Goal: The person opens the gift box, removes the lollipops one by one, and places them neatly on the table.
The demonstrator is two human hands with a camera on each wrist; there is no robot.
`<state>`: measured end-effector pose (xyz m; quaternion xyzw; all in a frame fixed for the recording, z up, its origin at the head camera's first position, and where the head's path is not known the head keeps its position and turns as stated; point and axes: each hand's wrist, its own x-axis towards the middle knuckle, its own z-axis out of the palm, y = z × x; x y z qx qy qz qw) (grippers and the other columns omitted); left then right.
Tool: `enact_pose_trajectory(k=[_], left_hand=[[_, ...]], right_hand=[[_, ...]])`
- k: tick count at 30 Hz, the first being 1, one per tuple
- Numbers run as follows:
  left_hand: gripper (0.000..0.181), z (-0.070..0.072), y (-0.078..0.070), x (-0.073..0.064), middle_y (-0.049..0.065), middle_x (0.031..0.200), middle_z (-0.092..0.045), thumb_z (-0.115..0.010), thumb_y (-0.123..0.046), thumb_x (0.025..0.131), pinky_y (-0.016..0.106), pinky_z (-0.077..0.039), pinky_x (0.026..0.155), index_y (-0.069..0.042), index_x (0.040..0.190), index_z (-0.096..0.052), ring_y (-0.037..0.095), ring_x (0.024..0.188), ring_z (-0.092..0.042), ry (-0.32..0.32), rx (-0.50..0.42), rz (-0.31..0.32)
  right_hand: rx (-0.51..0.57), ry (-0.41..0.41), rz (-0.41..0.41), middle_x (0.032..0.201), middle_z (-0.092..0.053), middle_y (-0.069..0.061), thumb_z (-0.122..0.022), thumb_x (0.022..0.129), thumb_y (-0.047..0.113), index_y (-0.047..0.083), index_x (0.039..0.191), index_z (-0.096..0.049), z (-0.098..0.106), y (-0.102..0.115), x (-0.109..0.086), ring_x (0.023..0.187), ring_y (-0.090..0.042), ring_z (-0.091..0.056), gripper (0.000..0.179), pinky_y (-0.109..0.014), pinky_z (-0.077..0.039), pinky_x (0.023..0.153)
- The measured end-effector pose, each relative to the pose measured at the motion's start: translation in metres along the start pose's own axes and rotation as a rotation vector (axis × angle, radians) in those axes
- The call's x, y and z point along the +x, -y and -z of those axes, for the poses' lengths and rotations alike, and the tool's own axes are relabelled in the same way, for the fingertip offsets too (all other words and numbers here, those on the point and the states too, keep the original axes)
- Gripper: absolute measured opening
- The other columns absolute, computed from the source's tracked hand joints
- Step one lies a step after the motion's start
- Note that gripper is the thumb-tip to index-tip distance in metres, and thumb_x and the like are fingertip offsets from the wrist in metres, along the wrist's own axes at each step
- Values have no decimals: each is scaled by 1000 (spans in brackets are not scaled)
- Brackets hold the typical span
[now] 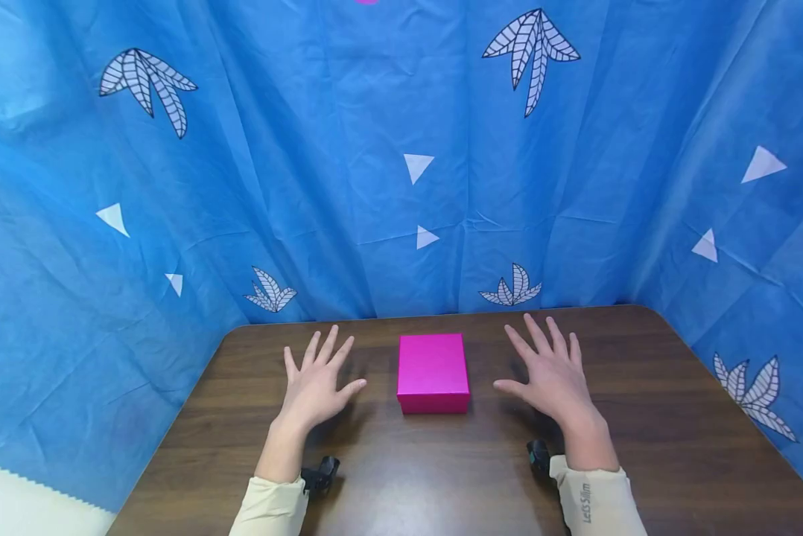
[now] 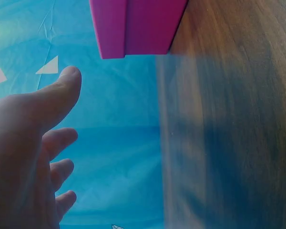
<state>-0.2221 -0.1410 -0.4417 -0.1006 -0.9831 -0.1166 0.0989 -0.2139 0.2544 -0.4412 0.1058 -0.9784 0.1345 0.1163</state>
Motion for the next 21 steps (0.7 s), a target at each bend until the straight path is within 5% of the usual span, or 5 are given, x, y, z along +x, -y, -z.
enact_pose_trajectory(k=[11,18,21], left_hand=[[76,-5,-3,4,6,166,-26,-63,-59,91,69,-7,122,-28,155,-38,32,154,-22,-20,-43,-32],[76,-13,-12,6,7,163,-33,-61,-59,92,66,-19,121,-27,156,-34,30,151,-31,20,-155,-88],[77,-17,-17,5,8,163,-33,-63,-53,93,64,-25,120,-25,157,-32,31,150,-33,60,-276,-124]], right_hand=[[170,21,51,162,-27,-22,-79,80,51,20,156,-33,-7,6,5,147,-53,-15,94,-79,-9,112],[386,114,87,162,-28,-20,-76,85,47,22,157,-31,-23,17,5,148,-51,-18,89,-80,-16,109],[439,148,105,163,-29,-18,-75,85,48,23,158,-30,-30,22,5,147,-49,-21,89,-79,-24,107]])
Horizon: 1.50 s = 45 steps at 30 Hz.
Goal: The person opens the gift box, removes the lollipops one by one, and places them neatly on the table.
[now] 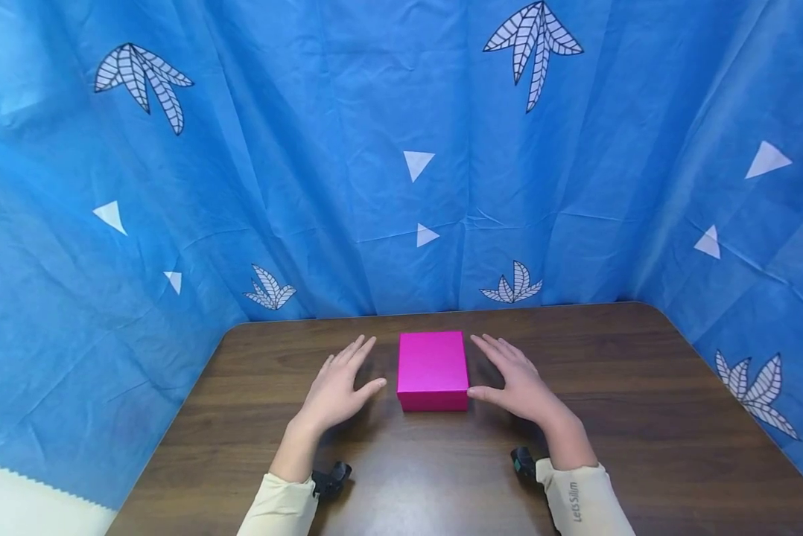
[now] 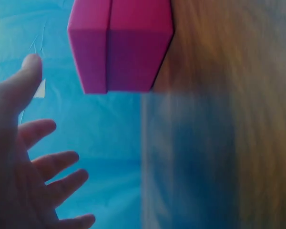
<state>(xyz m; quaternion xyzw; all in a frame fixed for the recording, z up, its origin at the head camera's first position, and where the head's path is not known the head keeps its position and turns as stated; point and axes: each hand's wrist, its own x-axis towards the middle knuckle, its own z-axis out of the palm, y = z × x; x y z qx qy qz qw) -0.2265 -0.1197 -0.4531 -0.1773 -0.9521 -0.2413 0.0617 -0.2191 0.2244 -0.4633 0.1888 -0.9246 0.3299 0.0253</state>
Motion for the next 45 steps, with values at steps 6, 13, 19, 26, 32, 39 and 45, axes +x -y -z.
enact_pose_trajectory(k=[6,13,19,26,32,39,45], left_hand=[[79,-11,-5,1,1,166,-27,-65,-47,94,53,-32,121,-27,159,-25,26,152,-30,123,-316,-6],[81,-28,-6,4,-1,163,-33,-70,-47,91,50,-33,121,-29,158,-29,23,151,-32,158,-473,-27],[80,-37,-7,3,5,161,-37,-73,-39,90,48,-41,116,-31,157,-31,28,145,-42,152,-573,-18],[74,-42,-12,3,9,155,-46,-73,-31,92,46,-46,112,-31,155,-36,28,138,-51,140,-610,-6],[75,-45,-13,2,9,154,-48,-74,-34,91,48,-48,110,-34,155,-35,32,135,-54,146,-623,-17],[76,-48,-15,2,2,158,-43,-75,-33,90,51,-40,116,-38,154,-35,27,144,-43,126,-585,-4],[75,-47,-19,2,0,157,-44,-75,-31,90,53,-36,118,-38,154,-36,25,146,-40,111,-567,4]], right_hand=[[107,55,-21,164,-27,-15,-74,86,49,28,160,-24,-11,2,3,147,-45,-25,92,-78,-31,106],[167,92,-51,165,-25,-13,-73,87,49,35,159,-21,-19,4,5,149,-44,-25,91,-76,-33,107],[137,95,-34,163,-30,-14,-73,86,52,34,158,-26,-22,7,7,148,-43,-29,88,-74,-33,108],[139,88,-35,163,-31,-15,-73,89,43,31,158,-28,-20,8,6,148,-44,-29,83,-74,-33,108],[150,81,-40,162,-32,-15,-74,88,43,33,157,-30,-19,2,4,147,-45,-30,82,-75,-33,108],[149,78,-45,162,-32,-15,-75,88,39,32,158,-29,-18,2,3,147,-45,-30,84,-74,-34,108],[133,60,-42,161,-34,-15,-76,88,37,30,157,-31,-15,3,2,146,-45,-32,83,-74,-33,108]])
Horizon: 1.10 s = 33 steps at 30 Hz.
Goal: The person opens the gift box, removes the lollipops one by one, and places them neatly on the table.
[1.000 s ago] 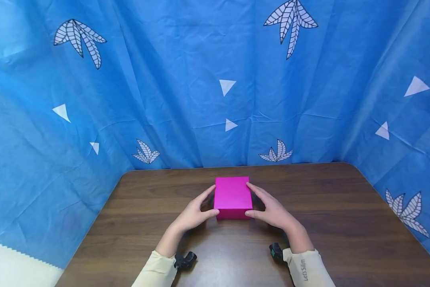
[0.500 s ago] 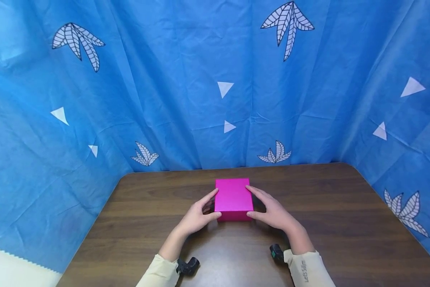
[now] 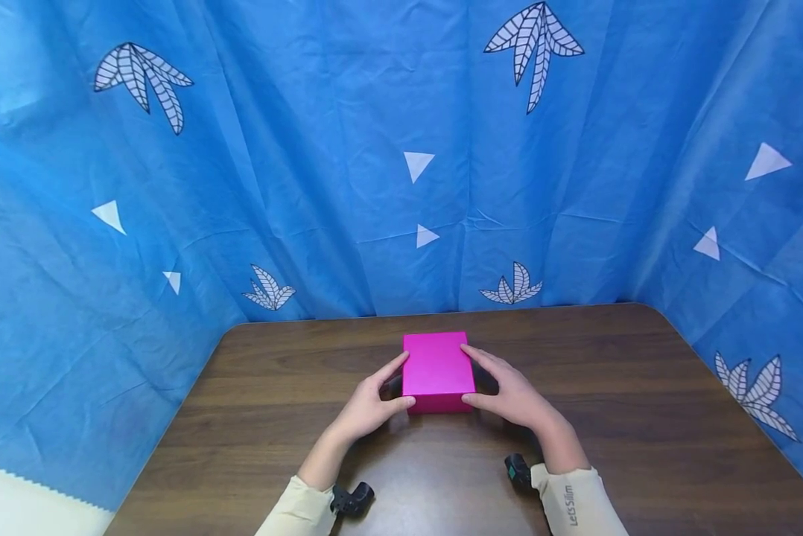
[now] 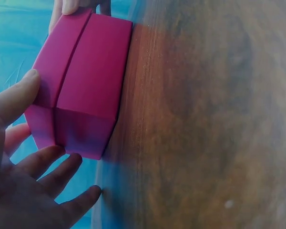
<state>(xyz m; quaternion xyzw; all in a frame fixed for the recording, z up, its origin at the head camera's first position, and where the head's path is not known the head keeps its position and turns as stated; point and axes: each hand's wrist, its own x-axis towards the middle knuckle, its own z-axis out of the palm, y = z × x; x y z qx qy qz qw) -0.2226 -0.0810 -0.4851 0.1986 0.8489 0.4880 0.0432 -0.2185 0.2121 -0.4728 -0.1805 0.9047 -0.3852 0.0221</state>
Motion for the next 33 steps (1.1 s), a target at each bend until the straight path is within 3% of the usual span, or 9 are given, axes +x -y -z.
enact_pose_trajectory(k=[17,22,26,30,33], left_hand=[[76,10,-17,-2,-8,158,-41,-76,-34,88,54,-35,119,-43,152,-36,21,148,-38,-32,-19,9],[75,16,-26,-4,-11,158,-41,-76,-38,88,55,-36,118,-45,151,-37,20,148,-38,-52,-19,-19],[74,19,-30,-4,-9,158,-42,-76,-41,88,58,-37,117,-46,151,-37,21,148,-39,-77,-20,-44],[73,20,-31,-3,-8,157,-43,-75,-44,88,58,-35,117,-47,150,-38,20,148,-37,-96,-34,-43],[71,20,-32,-3,-9,156,-44,-75,-45,88,57,-35,118,-47,149,-39,18,148,-38,-108,-40,-38]], right_hand=[[4,-39,27,163,-32,-14,-76,86,42,34,157,-30,9,15,-2,148,-44,-30,85,-76,-35,105],[-8,-56,42,164,-29,-15,-77,85,41,36,157,-28,16,22,-6,149,-44,-27,88,-78,-35,103],[22,-41,100,165,-26,-12,-78,85,32,36,159,-24,22,24,-7,150,-44,-25,91,-78,-34,104],[68,-15,175,167,-23,-9,-73,87,11,31,160,-20,25,23,-8,150,-43,-23,92,-77,-34,105],[43,-48,202,165,-29,-9,-68,88,2,29,159,-24,24,23,-8,149,-41,-28,88,-73,-37,107]])
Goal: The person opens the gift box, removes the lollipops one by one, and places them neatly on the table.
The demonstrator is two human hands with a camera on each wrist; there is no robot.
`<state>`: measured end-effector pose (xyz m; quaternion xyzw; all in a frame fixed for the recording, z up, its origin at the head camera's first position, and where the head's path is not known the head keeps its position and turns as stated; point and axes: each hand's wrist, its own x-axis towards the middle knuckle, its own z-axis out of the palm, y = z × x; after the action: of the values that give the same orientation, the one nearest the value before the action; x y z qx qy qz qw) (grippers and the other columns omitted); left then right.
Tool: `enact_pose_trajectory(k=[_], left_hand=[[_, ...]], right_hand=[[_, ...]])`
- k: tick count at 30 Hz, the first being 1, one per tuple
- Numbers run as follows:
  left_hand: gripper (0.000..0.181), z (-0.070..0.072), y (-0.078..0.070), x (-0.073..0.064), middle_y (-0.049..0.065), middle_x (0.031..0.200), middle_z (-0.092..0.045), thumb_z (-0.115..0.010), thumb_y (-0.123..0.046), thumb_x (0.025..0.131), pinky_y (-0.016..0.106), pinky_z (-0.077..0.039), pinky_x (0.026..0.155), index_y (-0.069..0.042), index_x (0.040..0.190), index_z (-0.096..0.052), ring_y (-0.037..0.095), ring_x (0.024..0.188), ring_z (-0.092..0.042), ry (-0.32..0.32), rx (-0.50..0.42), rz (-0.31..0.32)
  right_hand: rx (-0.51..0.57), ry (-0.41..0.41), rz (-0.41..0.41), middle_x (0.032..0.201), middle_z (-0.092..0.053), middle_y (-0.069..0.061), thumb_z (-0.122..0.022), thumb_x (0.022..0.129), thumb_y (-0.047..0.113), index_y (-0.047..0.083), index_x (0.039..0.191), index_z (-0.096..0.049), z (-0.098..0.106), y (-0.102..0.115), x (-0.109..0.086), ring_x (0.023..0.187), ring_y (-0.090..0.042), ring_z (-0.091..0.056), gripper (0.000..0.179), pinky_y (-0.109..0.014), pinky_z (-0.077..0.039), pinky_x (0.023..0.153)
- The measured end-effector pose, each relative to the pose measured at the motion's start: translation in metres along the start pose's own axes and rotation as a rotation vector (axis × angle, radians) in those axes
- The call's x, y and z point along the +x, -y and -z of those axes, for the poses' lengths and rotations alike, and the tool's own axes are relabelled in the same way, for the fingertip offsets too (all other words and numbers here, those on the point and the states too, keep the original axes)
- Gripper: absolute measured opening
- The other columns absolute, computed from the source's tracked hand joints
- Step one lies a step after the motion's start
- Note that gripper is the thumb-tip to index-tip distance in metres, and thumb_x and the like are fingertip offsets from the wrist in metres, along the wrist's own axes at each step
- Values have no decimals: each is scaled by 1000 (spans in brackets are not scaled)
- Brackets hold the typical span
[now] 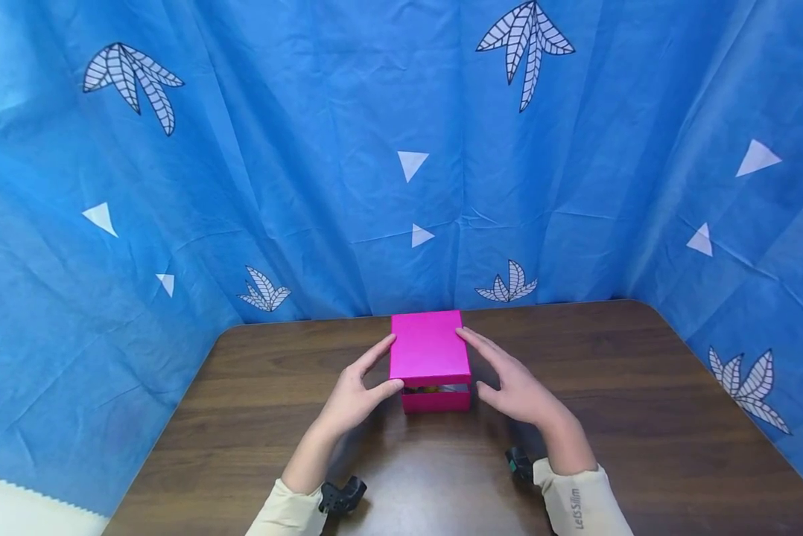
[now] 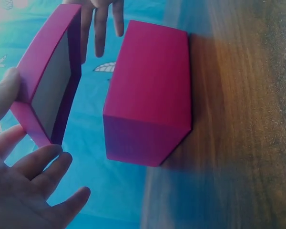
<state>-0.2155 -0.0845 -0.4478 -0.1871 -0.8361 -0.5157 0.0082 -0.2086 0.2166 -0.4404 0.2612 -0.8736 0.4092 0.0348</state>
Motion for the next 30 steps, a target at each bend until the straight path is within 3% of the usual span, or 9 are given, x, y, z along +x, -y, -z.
enact_pose_trajectory(k=[4,8,13,15,17,21,26,30], left_hand=[[69,1,-2,0,-9,154,-47,-74,-47,87,56,-35,119,-48,148,-41,16,146,-40,-13,-6,7],[66,1,-5,-1,-10,153,-48,-73,-46,89,56,-34,119,-46,148,-43,16,146,-41,-17,-31,7],[62,1,-8,-2,-7,152,-51,-69,-42,93,54,-36,118,-40,149,-43,16,143,-45,-11,-67,-32],[57,1,-8,-2,-2,152,-51,-64,-35,98,53,-39,117,-33,151,-43,20,142,-47,-8,-123,-67],[49,2,-9,-2,1,153,-50,-55,-27,103,48,-40,117,-26,151,-44,21,143,-46,-11,-175,-104],[44,1,-9,0,2,154,-48,-42,-17,108,32,-37,119,-21,151,-45,20,145,-42,-23,-238,-159],[46,-2,-9,0,3,149,-52,-48,-14,106,26,-43,112,-21,151,-46,20,138,-49,-53,-209,-209],[52,-4,-10,0,6,151,-47,-53,-7,102,41,-46,112,-18,152,-44,24,136,-49,-80,-172,-236]], right_hand=[[-120,-127,22,156,-45,-9,-71,90,5,29,154,-37,-6,1,3,141,-36,-44,77,-64,-45,105],[-263,-270,66,143,-59,-8,-78,84,3,26,147,-51,-11,2,6,127,-31,-56,72,-56,-54,96],[-357,-386,96,129,-67,-5,-83,76,-1,26,141,-59,-13,4,7,115,-26,-61,74,-51,-58,88],[-360,-422,97,125,-68,-4,-84,75,1,27,139,-61,-13,6,7,112,-23,-62,73,-44,-59,87],[-337,-457,106,121,-68,-3,-84,74,2,26,137,-63,-13,8,7,109,-21,-62,70,-27,-58,89],[-271,-519,159,115,-68,-3,-84,73,-1,20,131,-68,-13,9,7,104,-18,-63,64,1,-42,90],[-242,-552,205,115,-66,-5,-83,72,-5,18,128,-70,-10,11,7,106,-10,-58,61,3,-39,90],[-215,-558,220,117,-67,-5,-83,72,-5,16,125,-72,-11,14,8,111,-6,-57,57,2,-39,94]])
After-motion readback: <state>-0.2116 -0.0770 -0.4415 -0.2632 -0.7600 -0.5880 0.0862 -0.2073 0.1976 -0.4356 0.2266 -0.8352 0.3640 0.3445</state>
